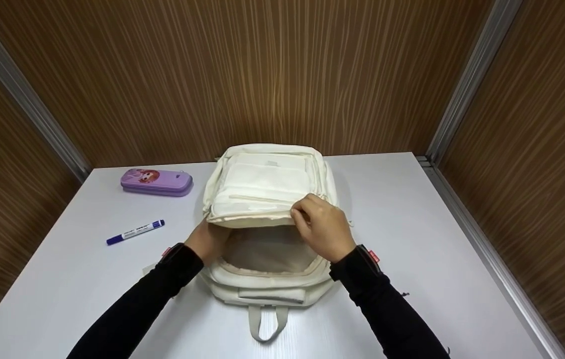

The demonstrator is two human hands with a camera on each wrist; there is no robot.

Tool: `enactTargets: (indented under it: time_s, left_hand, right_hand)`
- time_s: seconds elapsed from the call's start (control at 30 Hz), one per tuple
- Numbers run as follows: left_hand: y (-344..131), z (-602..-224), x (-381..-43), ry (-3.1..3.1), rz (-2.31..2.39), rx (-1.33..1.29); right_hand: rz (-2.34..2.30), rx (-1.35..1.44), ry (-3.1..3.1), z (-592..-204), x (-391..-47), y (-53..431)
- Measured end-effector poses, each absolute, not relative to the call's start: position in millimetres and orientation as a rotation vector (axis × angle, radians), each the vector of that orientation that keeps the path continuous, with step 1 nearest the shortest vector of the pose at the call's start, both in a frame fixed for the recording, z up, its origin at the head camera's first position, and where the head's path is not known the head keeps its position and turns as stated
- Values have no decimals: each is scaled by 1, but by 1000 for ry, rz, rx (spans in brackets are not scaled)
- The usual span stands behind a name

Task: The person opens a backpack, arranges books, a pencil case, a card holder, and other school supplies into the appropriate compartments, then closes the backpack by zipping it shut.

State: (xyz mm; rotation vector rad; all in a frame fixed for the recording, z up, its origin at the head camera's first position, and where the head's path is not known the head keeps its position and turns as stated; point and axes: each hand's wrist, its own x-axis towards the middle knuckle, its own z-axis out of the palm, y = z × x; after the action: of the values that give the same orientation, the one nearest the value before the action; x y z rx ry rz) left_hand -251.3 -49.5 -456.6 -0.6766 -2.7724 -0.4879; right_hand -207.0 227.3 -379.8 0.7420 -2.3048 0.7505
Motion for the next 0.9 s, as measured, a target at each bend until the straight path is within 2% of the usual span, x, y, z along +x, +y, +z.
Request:
enactTargets:
  time_s: [0.1,0.23,0.5,0.9]
  left_hand:
    - [-73,-465,-249,-2754,-233,-851]
    - [-102,-470,-246,-2851,-293,-869]
    - [-139,-483,-250,-2775,-445,-641]
    - [-145,-503,-265,-2841,-496,-345]
  right_hand:
    - [761,753,-2301,-385,-206,227]
    - [779,759,-2301,-396,-203,230]
    - [822,793,-2278,-425,-189,233]
    - [886,736,-2415,-470,-171,230]
